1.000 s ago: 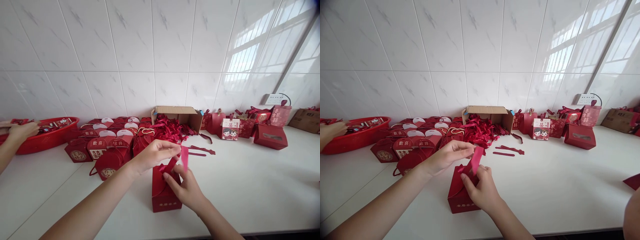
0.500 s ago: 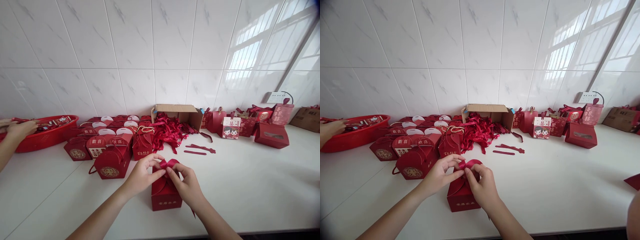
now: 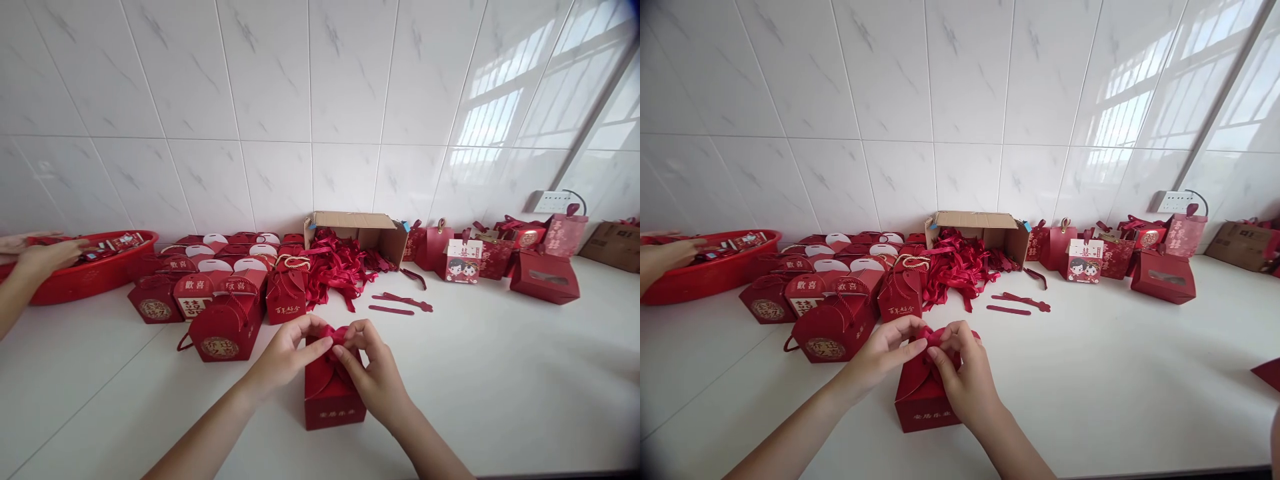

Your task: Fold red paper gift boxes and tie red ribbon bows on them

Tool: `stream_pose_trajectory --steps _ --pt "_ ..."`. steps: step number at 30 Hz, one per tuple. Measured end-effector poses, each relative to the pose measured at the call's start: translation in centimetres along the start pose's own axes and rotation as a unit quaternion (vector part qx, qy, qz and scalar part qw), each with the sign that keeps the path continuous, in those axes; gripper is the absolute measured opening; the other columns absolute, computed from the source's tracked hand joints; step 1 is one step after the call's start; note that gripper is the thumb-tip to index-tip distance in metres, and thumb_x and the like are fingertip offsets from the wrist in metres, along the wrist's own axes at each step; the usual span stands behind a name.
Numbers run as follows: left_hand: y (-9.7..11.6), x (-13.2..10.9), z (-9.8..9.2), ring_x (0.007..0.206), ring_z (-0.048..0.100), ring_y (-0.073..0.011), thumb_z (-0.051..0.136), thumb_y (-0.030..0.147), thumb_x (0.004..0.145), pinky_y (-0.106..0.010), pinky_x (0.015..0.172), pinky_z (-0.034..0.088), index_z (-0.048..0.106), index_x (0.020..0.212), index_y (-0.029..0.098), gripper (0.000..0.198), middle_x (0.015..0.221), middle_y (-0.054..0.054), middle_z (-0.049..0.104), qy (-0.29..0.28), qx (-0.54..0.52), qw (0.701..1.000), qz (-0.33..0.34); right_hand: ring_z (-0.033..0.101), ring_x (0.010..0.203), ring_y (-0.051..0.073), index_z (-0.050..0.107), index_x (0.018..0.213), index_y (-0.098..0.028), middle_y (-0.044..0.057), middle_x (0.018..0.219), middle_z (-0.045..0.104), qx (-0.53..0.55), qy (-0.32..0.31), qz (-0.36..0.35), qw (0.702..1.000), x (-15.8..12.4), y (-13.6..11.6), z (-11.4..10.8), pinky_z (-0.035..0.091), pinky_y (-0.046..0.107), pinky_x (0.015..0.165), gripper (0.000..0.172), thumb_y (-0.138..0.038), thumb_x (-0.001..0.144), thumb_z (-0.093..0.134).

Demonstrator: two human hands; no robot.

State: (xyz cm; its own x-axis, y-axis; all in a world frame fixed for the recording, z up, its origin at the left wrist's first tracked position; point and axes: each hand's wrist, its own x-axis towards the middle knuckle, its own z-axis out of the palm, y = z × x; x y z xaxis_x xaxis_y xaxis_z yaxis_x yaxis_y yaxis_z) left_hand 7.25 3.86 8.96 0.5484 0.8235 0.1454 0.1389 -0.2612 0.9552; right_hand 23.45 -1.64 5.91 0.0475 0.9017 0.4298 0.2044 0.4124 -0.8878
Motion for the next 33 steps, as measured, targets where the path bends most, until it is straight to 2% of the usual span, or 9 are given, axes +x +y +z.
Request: stream_pose_trajectory --steps 3,8,13,17,21,24,27,29,33 --pt "0.3 0.1 0.0 0.083 0.054 -0.0136 0.060 0.036 0.085 -0.026 0.078 0.041 0.056 0.082 0.019 0.018 0.082 0.001 0.058 0.006 0.008 1.000 0.007 0.059 0.070 0.016 0.049 0.089 -0.023 0.001 0.079 0.065 -0.027 0.008 -0.012 1.000 -0.1 0.1 -0.1 0.046 0.028 0.068 0.006 -0.028 0.088 0.052" --pt "0.3 -0.5 0.2 0.087 0.054 -0.0140 0.063 0.027 0.083 -0.027 0.081 0.042 0.054 0.085 0.020 0.011 0.085 0.002 0.057 0.011 0.053 0.997 0.045 0.064 0.081 0.020 0.059 0.093 -0.022 0.003 0.086 0.069 -0.058 0.051 -0.002 0.997 -0.4 0.2 0.1 0.049 0.034 0.077 0.010 -0.029 0.088 0.054" --pt "-0.8 -0.8 0.8 0.084 0.056 -0.0146 0.060 0.021 0.083 -0.028 0.079 0.045 0.054 0.083 0.020 0.006 0.084 0.001 0.057 0.056 0.066 0.994 0.074 0.063 0.080 0.020 0.067 0.095 -0.023 0.005 0.088 0.070 -0.112 0.046 -0.043 0.992 -0.8 0.0 0.2 0.050 0.034 0.073 0.015 -0.027 0.087 0.055" --pt "-1.3 -0.6 1.2 0.084 0.057 -0.0154 0.057 0.019 0.084 -0.029 0.079 0.046 0.055 0.084 0.019 0.002 0.086 -0.001 0.059 0.074 0.059 0.992 0.089 0.061 0.077 0.020 0.068 0.087 -0.021 0.006 0.084 0.065 -0.141 0.044 -0.046 0.988 -1.0 0.0 0.3 0.050 0.033 0.069 0.011 -0.025 0.085 0.058" --pt "-1.2 -0.6 1.6 0.089 0.058 -0.0161 0.054 0.019 0.087 -0.029 0.083 0.046 0.056 0.087 0.020 0.003 0.089 -0.002 0.061 0.068 0.050 0.992 0.097 0.058 0.095 0.024 0.064 0.079 -0.020 0.010 0.100 0.060 -0.133 0.030 -0.004 0.991 -0.7 -0.2 -0.1 0.048 0.038 0.083 0.013 -0.026 0.086 0.055" --pt "-1.5 -0.4 1.9 0.093 0.058 -0.0164 0.052 0.018 0.088 -0.029 0.086 0.045 0.055 0.087 0.020 0.004 0.093 -0.003 0.061 0.061 0.030 0.991 0.113 0.046 0.121 0.028 0.062 0.073 -0.020 0.011 0.121 0.056 -0.116 -0.041 0.039 0.992 -0.2 -0.5 -0.7 0.036 0.047 0.101 0.020 -0.030 0.088 0.053" --pt "-2.0 0.3 2.4 0.090 0.058 -0.0159 0.051 0.020 0.089 -0.029 0.086 0.046 0.054 0.085 0.020 0.005 0.091 -0.003 0.059 0.046 0.000 0.991 0.128 0.037 0.132 0.028 0.062 0.068 -0.019 0.008 0.131 0.053 -0.029 -0.105 0.084 0.991 0.4 -0.6 -1.2 0.028 0.047 0.107 0.028 -0.035 0.089 0.052" --pt "-2.2 0.9 2.6 0.089 0.058 -0.0161 0.052 0.022 0.088 -0.030 0.085 0.046 0.053 0.087 0.020 0.003 0.091 -0.003 0.058 0.053 -0.011 0.990 0.132 0.039 0.131 0.029 0.062 0.066 -0.018 0.008 0.133 0.052 0.037 -0.095 0.113 0.988 0.7 -0.5 -1.3 0.031 0.044 0.105 0.031 -0.040 0.087 0.054" --pt "-1.8 1.1 2.4 0.093 0.057 -0.0178 0.056 0.024 0.086 -0.033 0.089 0.043 0.054 0.091 0.020 0.006 0.093 -0.003 0.060 0.142 0.075 0.977 0.144 0.041 0.129 0.032 0.062 0.062 -0.018 0.012 0.129 0.055 0.061 0.000 0.149 0.987 0.7 -0.4 -1.0 0.035 0.044 0.100 0.035 -0.046 0.083 0.059"
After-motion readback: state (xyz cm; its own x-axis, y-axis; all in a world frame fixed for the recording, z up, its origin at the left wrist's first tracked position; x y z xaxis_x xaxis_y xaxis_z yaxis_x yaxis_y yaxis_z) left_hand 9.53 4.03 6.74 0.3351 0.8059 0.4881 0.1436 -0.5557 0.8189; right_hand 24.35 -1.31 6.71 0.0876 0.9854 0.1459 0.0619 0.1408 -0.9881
